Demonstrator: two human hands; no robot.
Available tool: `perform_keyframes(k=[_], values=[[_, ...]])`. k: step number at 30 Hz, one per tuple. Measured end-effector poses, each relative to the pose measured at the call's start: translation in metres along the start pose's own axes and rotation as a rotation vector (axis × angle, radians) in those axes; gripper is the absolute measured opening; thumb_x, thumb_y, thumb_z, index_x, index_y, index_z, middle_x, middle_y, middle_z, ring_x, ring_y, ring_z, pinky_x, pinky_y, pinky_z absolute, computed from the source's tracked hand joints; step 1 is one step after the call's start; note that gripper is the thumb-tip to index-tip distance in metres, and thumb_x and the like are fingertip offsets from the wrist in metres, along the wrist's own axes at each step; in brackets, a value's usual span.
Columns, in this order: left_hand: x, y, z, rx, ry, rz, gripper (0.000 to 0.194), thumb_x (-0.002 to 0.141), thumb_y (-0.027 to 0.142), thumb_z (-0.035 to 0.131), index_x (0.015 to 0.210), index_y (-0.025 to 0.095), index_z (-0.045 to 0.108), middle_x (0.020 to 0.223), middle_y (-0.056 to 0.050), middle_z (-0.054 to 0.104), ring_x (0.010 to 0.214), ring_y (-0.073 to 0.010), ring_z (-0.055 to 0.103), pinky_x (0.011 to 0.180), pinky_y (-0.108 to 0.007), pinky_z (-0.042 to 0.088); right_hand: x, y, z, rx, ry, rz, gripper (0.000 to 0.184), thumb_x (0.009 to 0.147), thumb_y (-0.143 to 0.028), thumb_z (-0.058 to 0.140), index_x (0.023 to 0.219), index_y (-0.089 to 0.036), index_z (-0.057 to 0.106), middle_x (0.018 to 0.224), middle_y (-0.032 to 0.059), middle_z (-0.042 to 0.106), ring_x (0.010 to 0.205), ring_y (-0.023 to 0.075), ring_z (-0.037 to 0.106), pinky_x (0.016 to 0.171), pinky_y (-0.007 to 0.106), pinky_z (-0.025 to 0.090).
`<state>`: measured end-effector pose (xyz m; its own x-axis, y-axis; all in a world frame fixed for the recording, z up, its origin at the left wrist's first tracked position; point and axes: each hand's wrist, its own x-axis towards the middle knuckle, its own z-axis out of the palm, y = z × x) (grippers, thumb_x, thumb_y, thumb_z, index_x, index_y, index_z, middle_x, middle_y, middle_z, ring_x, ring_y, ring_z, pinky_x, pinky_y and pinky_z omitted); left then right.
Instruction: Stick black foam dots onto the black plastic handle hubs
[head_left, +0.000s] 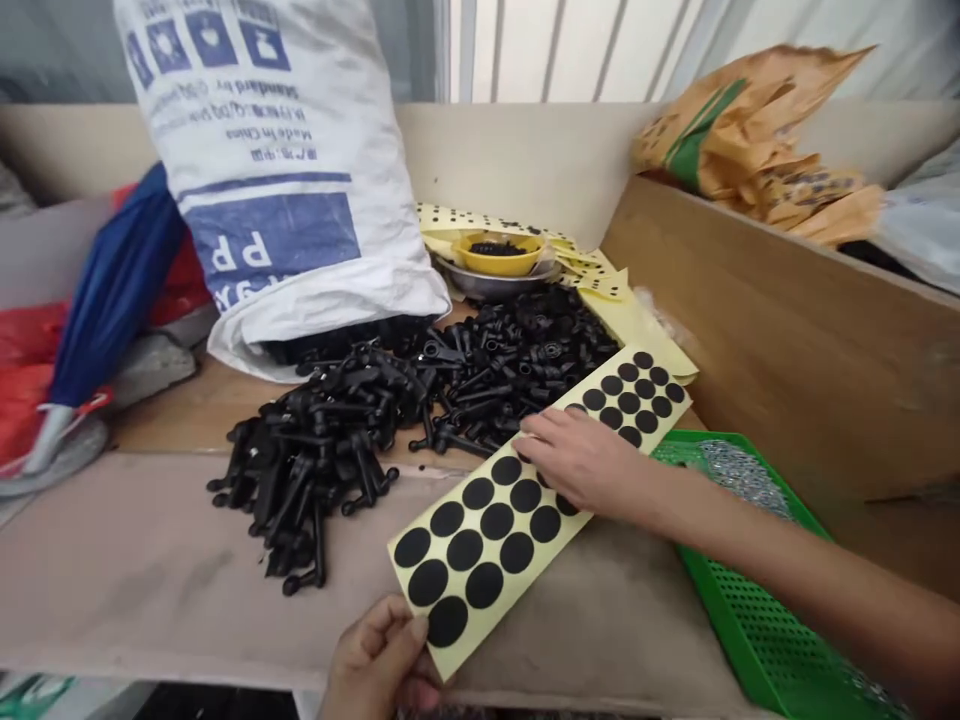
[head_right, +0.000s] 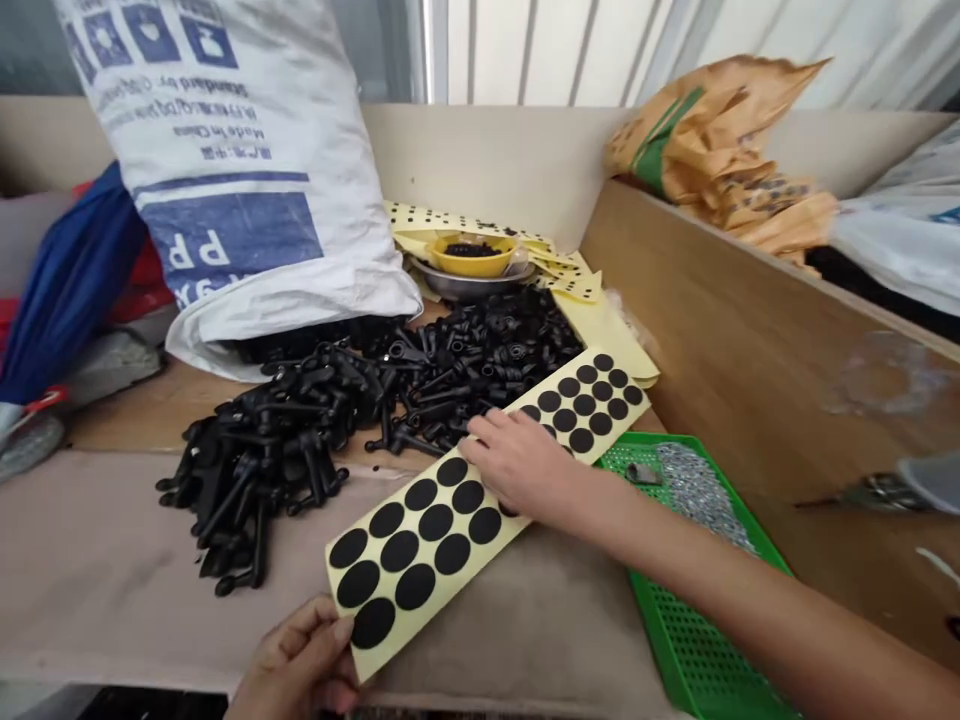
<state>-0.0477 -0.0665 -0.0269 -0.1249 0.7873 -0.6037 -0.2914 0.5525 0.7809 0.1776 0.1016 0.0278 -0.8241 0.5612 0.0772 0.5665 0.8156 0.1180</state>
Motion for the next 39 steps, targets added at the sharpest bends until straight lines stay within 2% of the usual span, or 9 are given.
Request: perform_keyframes(k=[3, 5, 8, 11, 14, 18, 21, 27, 39], values=[[0.003, -0.002, 0.001, 0.239, -0.116, 0.020, 0.035, 0.071, 0.049, 0.070, 0.069, 0.014, 0.066, 0.052, -0.002, 0.063, 0.045, -0.0122, 0.057, 0.042, -0.018, 0.042, -0.022, -0.035, 0.003, 0.299, 0.026, -0.072, 0.023, 0.089, -0.011, 0.041, 0.094, -0.015, 0.064, 0.094, 0.0117, 0.062, 0.082, 0.0236, 0.056, 0.071, 0.037, 0.047], [0.003, 0.002, 0.000, 0.504, -0.218, 0.132, 0.039, 0.080, 0.047, 0.060, 0.058, 0.015, 0.061, 0.047, 0.000, 0.057, 0.041, -0.0114, 0.053, 0.040, -0.018, 0.038, -0.032, -0.053, 0.009, 0.394, 0.003, -0.067, 0.024, 0.089, -0.010, 0.040, 0.092, -0.015, 0.063, 0.093, 0.0117, 0.062, 0.083, 0.0236, 0.057, 0.072, 0.038, 0.049], [0.002, 0.011, -0.007, 0.874, -0.165, 0.611, 0.040, 0.089, 0.033, 0.048, 0.054, 0.016, 0.057, 0.051, -0.001, 0.056, 0.046, -0.0119, 0.053, 0.043, -0.019, 0.041, -0.041, -0.068, 0.025, 0.386, -0.047, -0.008, 0.023, 0.085, -0.006, 0.042, 0.088, -0.013, 0.064, 0.095, 0.0133, 0.062, 0.081, 0.0243, 0.057, 0.071, 0.039, 0.052], [0.003, 0.010, -0.013, 1.055, -0.055, 1.116, 0.019, 0.089, 0.016, 0.047, 0.089, 0.017, 0.066, 0.091, -0.009, 0.068, 0.081, -0.0193, 0.065, 0.069, -0.026, 0.053, -0.044, -0.071, 0.043, 0.354, -0.018, 0.048, 0.023, 0.083, -0.004, 0.044, 0.090, -0.013, 0.064, 0.101, 0.0157, 0.062, 0.085, 0.0261, 0.058, 0.072, 0.041, 0.053], [0.009, -0.002, -0.012, 1.258, -0.112, 1.337, 0.025, 0.086, 0.009, 0.047, 0.102, 0.017, 0.065, 0.117, -0.015, 0.063, 0.106, -0.0280, 0.059, 0.085, -0.041, 0.052, -0.041, -0.069, 0.050, 0.361, 0.070, 0.085, 0.025, 0.083, -0.003, 0.043, 0.094, -0.012, 0.064, 0.103, 0.0169, 0.062, 0.093, 0.0280, 0.059, 0.077, 0.042, 0.052], [0.017, -0.016, -0.005, 1.400, -0.128, 1.363, 0.024, 0.086, 0.008, 0.047, 0.102, 0.014, 0.064, 0.115, -0.017, 0.064, 0.103, -0.0304, 0.058, 0.081, -0.047, 0.053, -0.036, -0.076, 0.042, 0.475, 0.156, 0.134, 0.022, 0.089, -0.008, 0.042, 0.094, -0.012, 0.063, 0.104, 0.0164, 0.061, 0.095, 0.0273, 0.058, 0.079, 0.043, 0.051], [0.018, -0.019, -0.004, 1.376, -0.125, 1.372, 0.024, 0.086, 0.007, 0.047, 0.102, 0.012, 0.064, 0.116, -0.017, 0.063, 0.105, -0.0300, 0.057, 0.083, -0.046, 0.053, -0.035, -0.092, 0.034, 0.613, 0.108, 0.127, 0.021, 0.090, -0.009, 0.041, 0.092, -0.014, 0.061, 0.095, 0.0116, 0.061, 0.087, 0.0234, 0.055, 0.076, 0.039, 0.050], [0.014, -0.022, -0.005, 1.362, -0.125, 1.348, 0.023, 0.087, 0.008, 0.048, 0.105, 0.012, 0.062, 0.118, -0.017, 0.061, 0.106, -0.0296, 0.055, 0.086, -0.046, 0.053, -0.037, -0.122, 0.050, 0.557, 0.158, 0.168, 0.022, 0.085, -0.003, 0.040, 0.089, -0.013, 0.059, 0.094, 0.0133, 0.058, 0.085, 0.0251, 0.049, 0.073, 0.042, 0.046], [0.015, -0.024, 0.001, 1.453, -0.112, 1.310, 0.028, 0.087, 0.012, 0.048, 0.111, 0.011, 0.061, 0.113, -0.016, 0.061, 0.102, -0.0302, 0.056, 0.082, -0.045, 0.053, -0.036, -0.121, 0.053, 0.652, 0.202, 0.206, 0.020, 0.085, -0.002, 0.039, 0.090, -0.017, 0.051, 0.099, 0.0123, 0.055, 0.088, 0.0247, 0.048, 0.075, 0.043, 0.047]])
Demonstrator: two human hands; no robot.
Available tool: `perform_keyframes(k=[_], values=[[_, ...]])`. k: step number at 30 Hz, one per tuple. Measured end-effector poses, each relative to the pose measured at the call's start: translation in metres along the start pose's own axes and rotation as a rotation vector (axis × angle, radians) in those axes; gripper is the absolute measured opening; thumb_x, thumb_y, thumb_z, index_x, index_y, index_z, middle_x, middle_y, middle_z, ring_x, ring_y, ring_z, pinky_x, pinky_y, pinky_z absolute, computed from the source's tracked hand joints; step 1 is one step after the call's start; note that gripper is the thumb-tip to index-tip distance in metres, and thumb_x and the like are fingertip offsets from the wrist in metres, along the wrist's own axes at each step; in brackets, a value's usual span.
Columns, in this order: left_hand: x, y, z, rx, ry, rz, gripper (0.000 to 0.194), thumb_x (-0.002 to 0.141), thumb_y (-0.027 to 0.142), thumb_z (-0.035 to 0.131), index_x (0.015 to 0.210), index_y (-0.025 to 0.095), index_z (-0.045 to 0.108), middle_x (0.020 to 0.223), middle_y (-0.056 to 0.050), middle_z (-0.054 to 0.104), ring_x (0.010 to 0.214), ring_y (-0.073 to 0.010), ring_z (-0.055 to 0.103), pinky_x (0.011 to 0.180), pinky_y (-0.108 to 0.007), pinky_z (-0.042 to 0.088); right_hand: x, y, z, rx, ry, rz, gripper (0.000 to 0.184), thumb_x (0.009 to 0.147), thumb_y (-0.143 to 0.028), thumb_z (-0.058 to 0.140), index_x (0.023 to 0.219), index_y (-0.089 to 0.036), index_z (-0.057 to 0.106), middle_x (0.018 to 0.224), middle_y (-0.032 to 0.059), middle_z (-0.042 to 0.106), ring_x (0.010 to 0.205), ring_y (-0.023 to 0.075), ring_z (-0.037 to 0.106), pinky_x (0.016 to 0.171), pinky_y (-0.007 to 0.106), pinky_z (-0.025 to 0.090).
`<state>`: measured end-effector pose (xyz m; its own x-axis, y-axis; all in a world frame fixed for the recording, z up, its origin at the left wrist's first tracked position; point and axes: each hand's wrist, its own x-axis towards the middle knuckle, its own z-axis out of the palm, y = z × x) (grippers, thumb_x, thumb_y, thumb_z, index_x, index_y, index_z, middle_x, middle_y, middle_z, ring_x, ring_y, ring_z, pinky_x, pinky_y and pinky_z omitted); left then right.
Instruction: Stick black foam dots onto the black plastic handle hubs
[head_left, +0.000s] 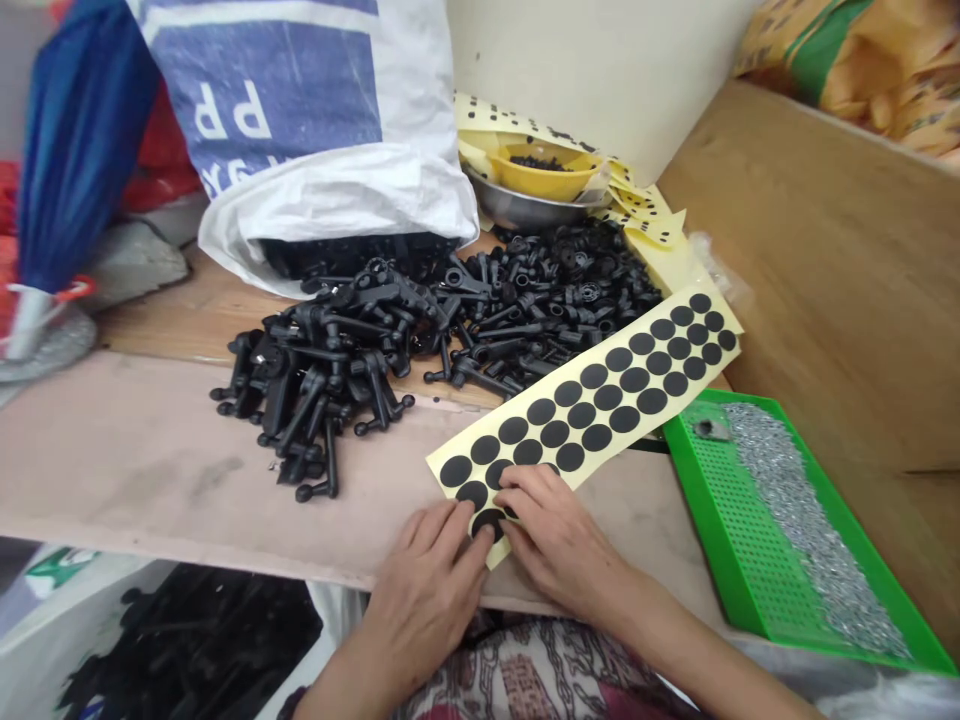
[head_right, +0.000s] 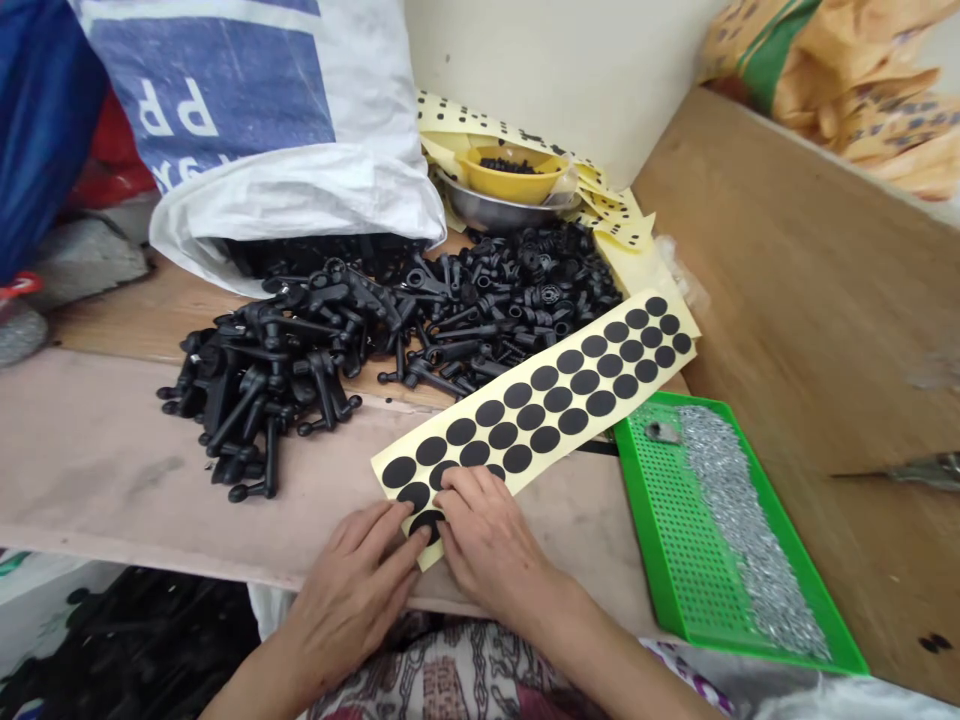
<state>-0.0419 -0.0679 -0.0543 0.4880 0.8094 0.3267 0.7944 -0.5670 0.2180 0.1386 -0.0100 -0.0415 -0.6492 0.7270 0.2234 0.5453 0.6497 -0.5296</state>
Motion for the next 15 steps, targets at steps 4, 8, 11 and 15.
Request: perform_keyframes(k=[4, 8, 11, 15], values=[[0.000, 0.001, 0.000, 0.043, -0.008, 0.009, 0.030, 0.085, 0.011, 0.048, 0.111, 0.011, 0.062, 0.112, -0.016, 0.062, 0.101, -0.0309, 0.057, 0.081, -0.045, 0.054, 0.002, -0.001, 0.002, 0.002, 0.013, -0.010, 0.019, 0.086, -0.002, 0.039, 0.078, -0.018, 0.048, 0.096, 0.0119, 0.054, 0.086, 0.0240, 0.047, 0.073, 0.042, 0.046], [0.001, 0.002, 0.002, 0.039, -0.020, 0.007, 0.030, 0.082, 0.009, 0.046, 0.107, 0.011, 0.062, 0.113, -0.017, 0.062, 0.101, -0.0312, 0.057, 0.082, -0.047, 0.054, 0.001, -0.008, -0.001, 0.128, 0.014, 0.009, 0.021, 0.084, -0.002, 0.041, 0.075, -0.020, 0.043, 0.089, 0.0070, 0.054, 0.083, 0.0213, 0.047, 0.072, 0.039, 0.045], [-0.001, 0.002, 0.000, -0.011, 0.012, 0.004, 0.024, 0.081, 0.006, 0.044, 0.095, 0.012, 0.064, 0.111, -0.017, 0.062, 0.100, -0.0300, 0.056, 0.083, -0.045, 0.054, 0.000, -0.012, -0.001, 0.214, 0.000, 0.026, 0.022, 0.081, -0.001, 0.044, 0.072, -0.021, 0.039, 0.081, 0.0038, 0.054, 0.079, 0.0202, 0.048, 0.071, 0.038, 0.044], [-0.008, -0.001, -0.009, -0.167, 0.048, -0.019, 0.027, 0.081, 0.005, 0.043, 0.096, 0.016, 0.063, 0.117, -0.014, 0.060, 0.109, -0.0267, 0.053, 0.090, -0.041, 0.052, -0.004, -0.011, -0.001, 0.319, -0.042, 0.068, 0.022, 0.076, -0.001, 0.044, 0.073, -0.022, 0.040, 0.077, 0.0023, 0.055, 0.081, 0.0218, 0.051, 0.075, 0.042, 0.046]])
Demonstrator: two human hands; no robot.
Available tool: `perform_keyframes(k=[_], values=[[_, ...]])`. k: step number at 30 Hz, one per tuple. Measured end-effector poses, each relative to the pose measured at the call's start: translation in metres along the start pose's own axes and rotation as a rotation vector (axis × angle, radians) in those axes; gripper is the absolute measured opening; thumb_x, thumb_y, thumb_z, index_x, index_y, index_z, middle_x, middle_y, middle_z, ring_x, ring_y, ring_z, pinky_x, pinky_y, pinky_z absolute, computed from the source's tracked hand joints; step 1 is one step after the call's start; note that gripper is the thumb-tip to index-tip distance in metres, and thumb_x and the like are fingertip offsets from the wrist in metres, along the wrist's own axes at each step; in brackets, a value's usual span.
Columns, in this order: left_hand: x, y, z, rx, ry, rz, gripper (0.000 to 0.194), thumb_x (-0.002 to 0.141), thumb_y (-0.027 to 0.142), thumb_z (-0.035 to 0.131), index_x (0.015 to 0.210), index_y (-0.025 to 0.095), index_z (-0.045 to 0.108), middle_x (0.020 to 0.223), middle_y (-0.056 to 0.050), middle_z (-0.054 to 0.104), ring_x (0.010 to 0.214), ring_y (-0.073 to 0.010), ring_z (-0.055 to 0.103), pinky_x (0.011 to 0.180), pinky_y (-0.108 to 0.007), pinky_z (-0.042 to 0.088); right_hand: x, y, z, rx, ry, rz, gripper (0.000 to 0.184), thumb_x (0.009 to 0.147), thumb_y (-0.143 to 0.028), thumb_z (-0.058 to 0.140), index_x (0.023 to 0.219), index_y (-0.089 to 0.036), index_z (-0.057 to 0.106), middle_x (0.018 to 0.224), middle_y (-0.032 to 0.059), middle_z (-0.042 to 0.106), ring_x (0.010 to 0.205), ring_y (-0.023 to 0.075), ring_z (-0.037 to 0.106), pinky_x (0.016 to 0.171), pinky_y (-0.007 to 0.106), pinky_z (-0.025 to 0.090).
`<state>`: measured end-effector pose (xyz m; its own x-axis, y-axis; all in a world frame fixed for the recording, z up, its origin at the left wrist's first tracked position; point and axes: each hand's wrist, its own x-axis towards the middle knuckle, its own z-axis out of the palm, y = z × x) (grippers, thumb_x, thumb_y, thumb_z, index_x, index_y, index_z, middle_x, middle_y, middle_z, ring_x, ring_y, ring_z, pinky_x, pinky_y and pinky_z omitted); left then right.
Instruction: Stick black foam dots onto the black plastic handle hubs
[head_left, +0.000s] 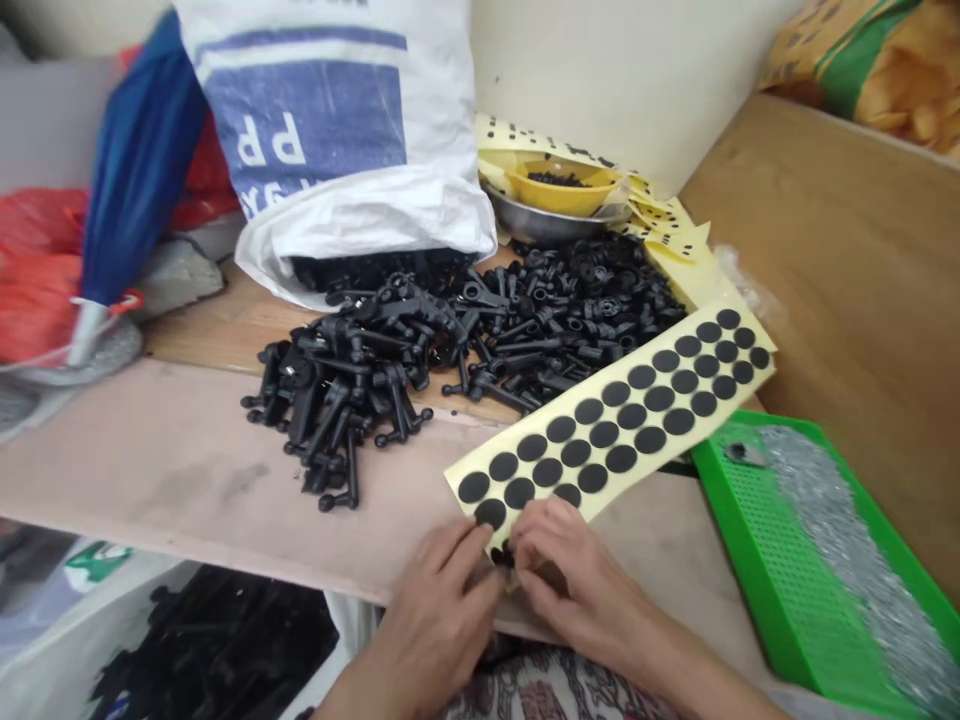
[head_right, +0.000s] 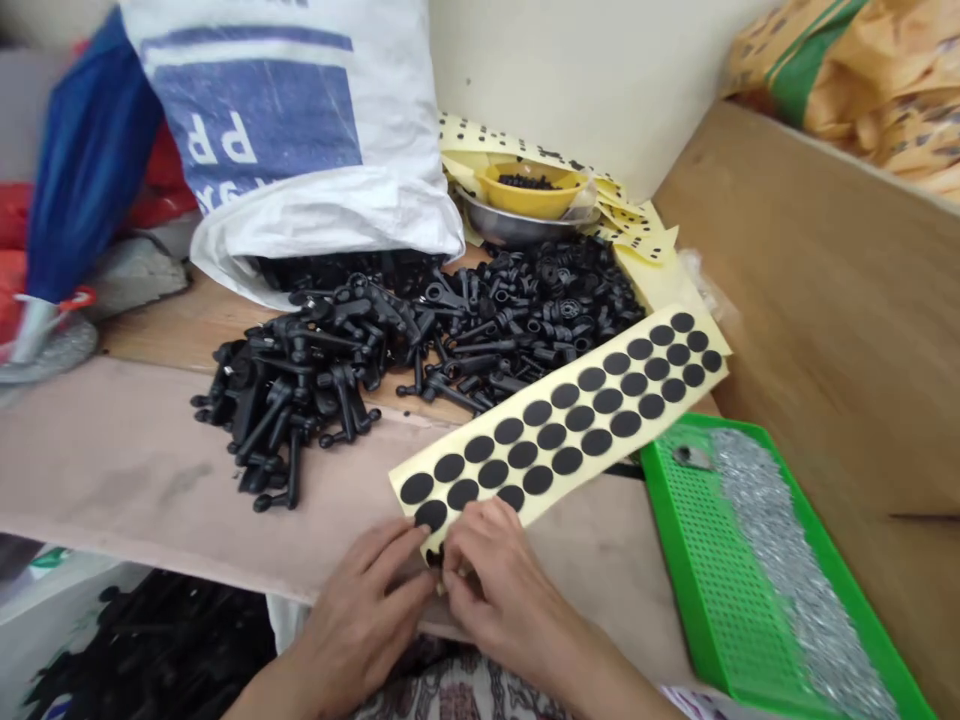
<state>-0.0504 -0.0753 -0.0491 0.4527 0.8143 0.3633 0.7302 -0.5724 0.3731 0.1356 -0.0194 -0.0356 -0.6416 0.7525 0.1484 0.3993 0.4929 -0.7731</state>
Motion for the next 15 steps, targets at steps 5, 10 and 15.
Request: perform_keyframes(k=[5, 10, 15], values=[[0.002, -0.026, -0.025, 0.145, 0.240, -0.112, 0.025, 0.087, 0.009, 0.044, 0.106, 0.017, 0.058, 0.113, -0.013, 0.061, 0.105, -0.0231, 0.056, 0.087, -0.036, 0.051, -0.002, 0.008, -0.009, 0.174, -0.103, 0.064, 0.020, 0.072, -0.004, 0.050, 0.073, -0.024, 0.050, 0.096, 0.0050, 0.066, 0.110, 0.0283, 0.055, 0.083, 0.043, 0.052], [0.009, -0.069, -0.057, 0.599, 0.392, -0.386, 0.016, 0.091, 0.020, 0.046, 0.100, 0.016, 0.058, 0.100, -0.014, 0.062, 0.093, -0.0280, 0.057, 0.082, -0.044, 0.049, -0.002, 0.014, -0.016, 0.282, -0.103, 0.156, 0.013, 0.075, -0.013, 0.058, 0.067, -0.023, 0.058, 0.096, 0.0072, 0.071, 0.113, 0.0315, 0.058, 0.089, 0.047, 0.051], [0.000, -0.091, -0.067, 0.562, 0.313, -0.655, 0.033, 0.093, 0.037, 0.041, 0.109, 0.013, 0.056, 0.091, -0.013, 0.066, 0.087, -0.0295, 0.063, 0.074, -0.042, 0.052, -0.001, 0.019, -0.016, 0.372, -0.080, 0.203, 0.013, 0.079, -0.020, 0.057, 0.067, -0.023, 0.059, 0.096, 0.0083, 0.071, 0.109, 0.0303, 0.060, 0.092, 0.045, 0.049]])
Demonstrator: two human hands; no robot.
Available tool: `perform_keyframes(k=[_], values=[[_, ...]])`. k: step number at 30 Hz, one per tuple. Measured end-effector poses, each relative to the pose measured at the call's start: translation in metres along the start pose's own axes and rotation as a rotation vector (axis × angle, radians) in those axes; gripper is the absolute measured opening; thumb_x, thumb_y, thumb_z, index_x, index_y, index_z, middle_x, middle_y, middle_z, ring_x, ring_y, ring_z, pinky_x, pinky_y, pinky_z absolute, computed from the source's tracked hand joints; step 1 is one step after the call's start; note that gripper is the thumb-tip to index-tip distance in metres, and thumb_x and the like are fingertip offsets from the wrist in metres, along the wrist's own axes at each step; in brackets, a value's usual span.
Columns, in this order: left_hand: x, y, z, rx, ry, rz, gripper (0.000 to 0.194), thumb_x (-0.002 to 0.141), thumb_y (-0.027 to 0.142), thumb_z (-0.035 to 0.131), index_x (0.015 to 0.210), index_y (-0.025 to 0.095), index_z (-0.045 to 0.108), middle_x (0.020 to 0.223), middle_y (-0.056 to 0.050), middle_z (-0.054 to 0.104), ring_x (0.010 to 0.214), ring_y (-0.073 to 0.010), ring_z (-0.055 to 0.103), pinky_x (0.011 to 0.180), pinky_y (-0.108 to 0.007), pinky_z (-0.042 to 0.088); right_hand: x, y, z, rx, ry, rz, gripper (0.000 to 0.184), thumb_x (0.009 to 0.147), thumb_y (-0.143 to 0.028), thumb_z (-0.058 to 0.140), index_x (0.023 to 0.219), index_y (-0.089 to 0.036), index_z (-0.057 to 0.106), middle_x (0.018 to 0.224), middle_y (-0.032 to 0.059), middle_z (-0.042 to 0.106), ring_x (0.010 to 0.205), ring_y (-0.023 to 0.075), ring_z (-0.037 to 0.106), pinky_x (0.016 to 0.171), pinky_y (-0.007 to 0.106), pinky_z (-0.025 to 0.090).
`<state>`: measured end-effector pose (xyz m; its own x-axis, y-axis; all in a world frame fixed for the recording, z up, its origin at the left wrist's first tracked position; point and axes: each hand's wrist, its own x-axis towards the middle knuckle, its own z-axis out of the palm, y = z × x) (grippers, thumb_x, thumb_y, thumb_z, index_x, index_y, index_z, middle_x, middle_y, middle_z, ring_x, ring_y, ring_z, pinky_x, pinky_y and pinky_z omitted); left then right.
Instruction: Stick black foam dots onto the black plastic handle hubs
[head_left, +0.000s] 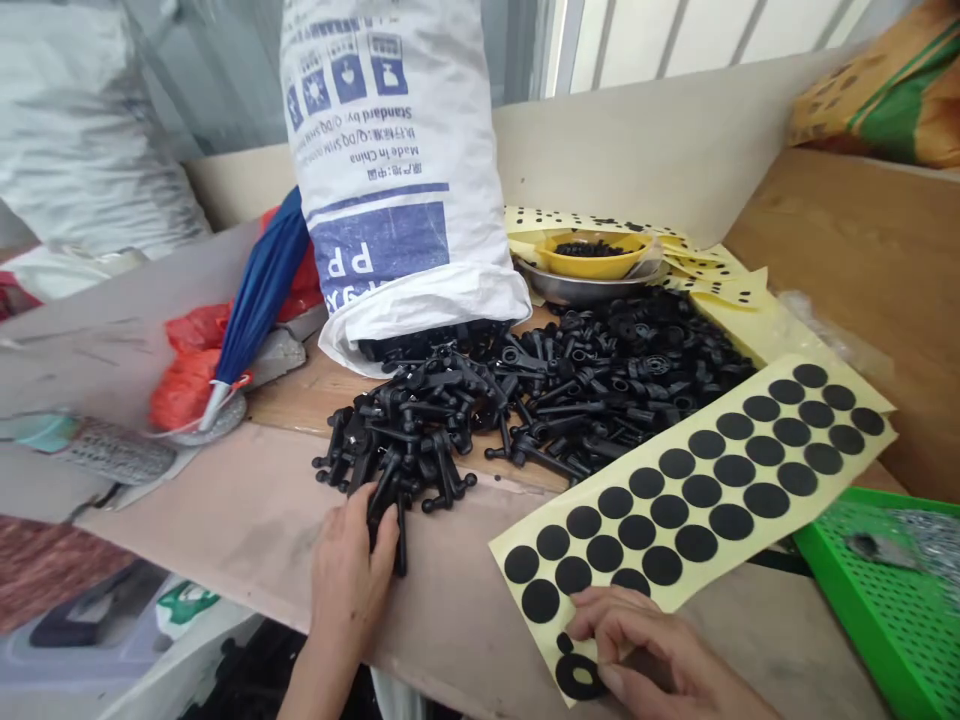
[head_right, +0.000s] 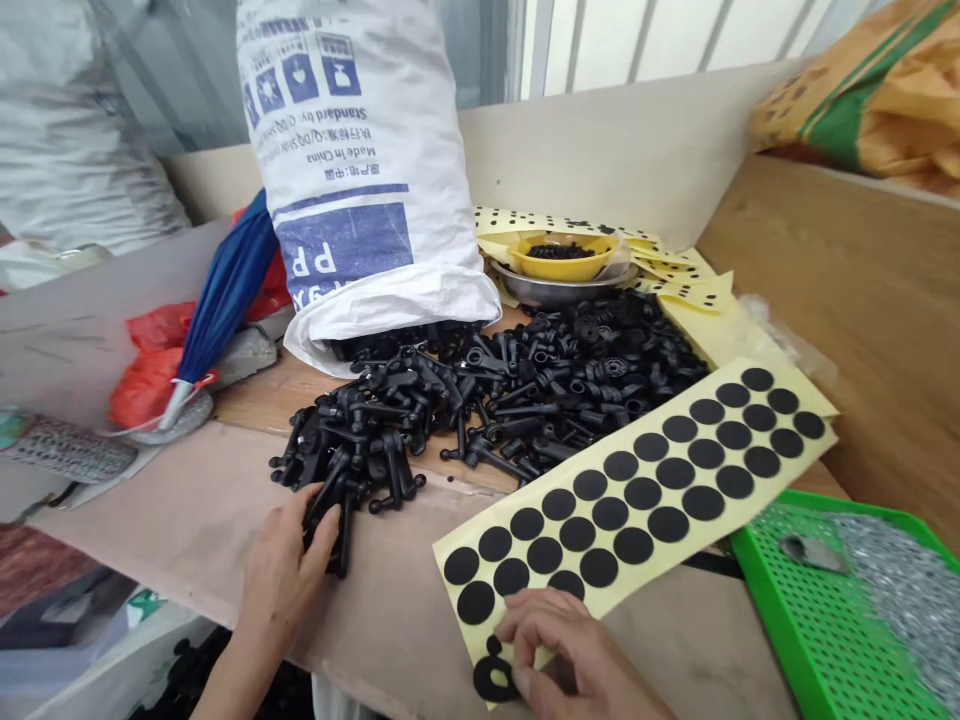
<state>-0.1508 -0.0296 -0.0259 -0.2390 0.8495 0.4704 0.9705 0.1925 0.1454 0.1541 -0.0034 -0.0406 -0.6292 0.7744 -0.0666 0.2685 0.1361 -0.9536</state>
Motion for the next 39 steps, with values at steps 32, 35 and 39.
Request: perform_keyframes(k=[32, 35, 39], values=[[-0.001, 0.118, 0.004, -1.220, -1.087, -0.249, 0.049, 0.070, 0.028, 0.054, 0.116, 0.014, 0.063, 0.093, -0.007, 0.073, 0.066, -0.0162, 0.063, 0.052, -0.023, 0.047, 0.012, -0.025, -0.029, 0.632, 0.182, 0.208, 0.035, 0.068, -0.049, 0.072, 0.060, -0.020, 0.054, 0.106, 0.0092, 0.068, 0.103, 0.0284, 0.058, 0.093, 0.044, 0.042], [0.003, 0.120, 0.003, -1.213, -1.084, -0.261, 0.048, 0.067, 0.027, 0.055, 0.112, 0.014, 0.064, 0.090, -0.007, 0.073, 0.071, -0.0172, 0.063, 0.059, -0.025, 0.049, 0.011, -0.020, -0.030, 0.608, 0.177, 0.221, 0.035, 0.066, -0.048, 0.073, 0.058, -0.020, 0.054, 0.104, 0.0090, 0.067, 0.103, 0.0282, 0.057, 0.090, 0.042, 0.043], [0.002, 0.119, 0.005, -1.126, -1.072, -0.264, 0.050, 0.066, 0.027, 0.052, 0.112, 0.012, 0.065, 0.084, -0.007, 0.072, 0.075, -0.0213, 0.065, 0.065, -0.029, 0.051, 0.011, -0.015, -0.029, 0.620, 0.164, 0.235, 0.032, 0.065, -0.044, 0.074, 0.059, -0.019, 0.055, 0.102, 0.0086, 0.066, 0.098, 0.0263, 0.057, 0.087, 0.039, 0.043]])
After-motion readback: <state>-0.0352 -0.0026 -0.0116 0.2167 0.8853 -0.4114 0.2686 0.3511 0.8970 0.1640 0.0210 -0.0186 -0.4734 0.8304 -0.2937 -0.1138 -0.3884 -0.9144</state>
